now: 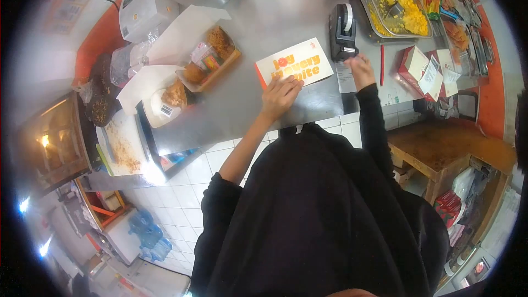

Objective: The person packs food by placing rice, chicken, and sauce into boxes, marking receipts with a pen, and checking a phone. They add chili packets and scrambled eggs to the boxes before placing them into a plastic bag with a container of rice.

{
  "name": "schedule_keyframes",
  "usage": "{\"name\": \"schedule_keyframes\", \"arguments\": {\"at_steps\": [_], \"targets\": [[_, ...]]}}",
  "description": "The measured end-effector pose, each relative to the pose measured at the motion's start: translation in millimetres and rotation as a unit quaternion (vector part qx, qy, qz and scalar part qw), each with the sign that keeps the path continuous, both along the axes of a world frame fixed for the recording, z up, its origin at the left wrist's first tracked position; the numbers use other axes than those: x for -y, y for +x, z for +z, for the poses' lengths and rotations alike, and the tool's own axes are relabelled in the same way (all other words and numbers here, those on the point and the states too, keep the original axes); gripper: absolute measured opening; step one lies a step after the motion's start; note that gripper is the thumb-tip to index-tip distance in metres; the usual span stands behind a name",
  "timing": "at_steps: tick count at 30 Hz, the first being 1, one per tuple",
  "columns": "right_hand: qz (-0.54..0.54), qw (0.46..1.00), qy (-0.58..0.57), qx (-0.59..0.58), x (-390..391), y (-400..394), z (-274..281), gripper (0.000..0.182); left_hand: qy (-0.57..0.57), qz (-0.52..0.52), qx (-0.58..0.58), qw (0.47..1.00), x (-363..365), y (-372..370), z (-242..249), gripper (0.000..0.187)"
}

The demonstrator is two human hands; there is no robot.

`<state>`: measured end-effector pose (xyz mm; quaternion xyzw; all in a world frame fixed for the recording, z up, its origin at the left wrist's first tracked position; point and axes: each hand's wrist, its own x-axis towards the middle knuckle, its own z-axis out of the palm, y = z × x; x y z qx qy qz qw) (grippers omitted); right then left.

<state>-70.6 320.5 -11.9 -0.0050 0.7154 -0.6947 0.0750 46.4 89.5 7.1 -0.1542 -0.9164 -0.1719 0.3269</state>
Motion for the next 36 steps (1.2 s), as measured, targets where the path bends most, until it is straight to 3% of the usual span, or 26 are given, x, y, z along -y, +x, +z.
{"name": "schedule_keyframes", "arguments": {"at_steps": [1,2,4,5,6,8,10,11,12,13,14,17,19,21,22,24,26,27,30,33,34,36], "targets": [[-0.007,0.976,0.169,-0.137,0.4,5.5,-5.6,0.015,0.009,0.003,0.001,1.000,-1.1,-0.2,0.2,0.015],[-0.006,0.976,0.171,-0.137,0.0,1.7,-9.6,0.015,0.011,0.003,0.001,1.000,-1.1,-1.9,0.2,0.015],[-0.004,0.971,0.239,-0.023,1.3,-9.4,-16.6,0.015,0.026,-0.002,0.004,1.000,-1.2,-2.3,0.9,0.014],[0.002,0.943,0.316,-0.099,-1.1,-14.4,-20.1,0.017,0.028,0.000,0.009,1.000,-0.4,-1.9,1.6,0.014],[0.005,0.943,0.317,-0.096,-1.6,-10.4,-17.4,0.017,0.030,-0.006,0.003,1.000,0.5,-3.5,1.1,0.014],[-0.049,0.848,0.515,-0.114,-2.9,1.0,-12.1,0.016,0.031,-0.012,-0.004,0.999,-0.8,0.0,0.9,0.014],[0.065,0.917,0.388,-0.062,-16.3,10.4,-22.0,0.014,0.077,-0.029,-0.008,0.997,3.6,-7.0,0.7,0.014],[-0.007,0.927,0.302,-0.221,6.5,29.7,14.9,0.012,0.071,-0.027,-0.016,0.997,7.8,-17.6,1.3,0.014],[0.047,0.984,0.152,-0.077,22.7,41.8,37.9,0.014,0.080,-0.024,-0.008,0.996,8.1,-20.9,0.5,0.013],[0.112,0.985,0.124,0.051,43.8,54.3,67.0,0.016,0.092,-0.022,0.011,0.995,6.8,-13.8,-1.2,0.012],[0.154,0.983,0.075,0.068,58.8,63.5,65.2,0.016,0.088,-0.054,-0.009,0.995,9.7,-18.8,-8.5,0.014],[0.138,0.983,0.070,0.101,91.5,65.2,34.6,0.024,0.139,-0.026,0.027,0.990,13.5,-23.9,-5.7,0.017],[0.004,0.997,0.068,-0.029,106.8,67.3,22.5,0.035,0.132,-0.029,0.083,0.987,16.6,-18.2,-9.1,0.020],[-0.003,0.991,0.130,0.018,105.4,66.9,33.9,0.039,0.113,-0.045,0.039,0.992,16.2,-25.1,-5.9,0.019],[-0.014,0.980,0.190,0.058,105.7,65.6,42.6,0.043,0.091,-0.064,-0.011,0.994,14.6,-29.7,-2.3,0.018],[0.003,0.968,0.250,-0.013,101.9,57.4,41.2,0.041,0.091,-0.035,0.007,0.995,8.0,-35.8,-2.2,0.017],[0.021,0.888,0.422,-0.180,96.3,48.2,29.4,0.036,0.087,0.001,0.031,0.996,4.7,-37.8,-1.3,0.017],[0.043,0.855,0.417,-0.304,91.3,34.9,24.5,0.034,0.102,-0.011,0.050,0.993,5.9,-41.6,1.9,0.018],[0.227,0.753,0.439,-0.434,90.7,-1.0,50.6,0.030,0.156,-0.028,0.106,0.982,14.7,-41.1,14.3,0.019],[0.431,0.721,0.391,-0.378,110.4,-28.6,69.6,0.045,0.246,-0.050,0.138,0.958,32.9,-23.0,17.3,0.019],[0.440,0.715,0.385,-0.383,117.6,-35.3,73.8,0.045,0.292,-0.064,0.134,0.945,39.3,-15.0,19.7,0.019],[0.508,0.683,0.430,-0.300,131.9,-49.1,89.3,0.044,0.419,0.149,0.100,0.890,57.7,11.8,29.3,0.014]]}}
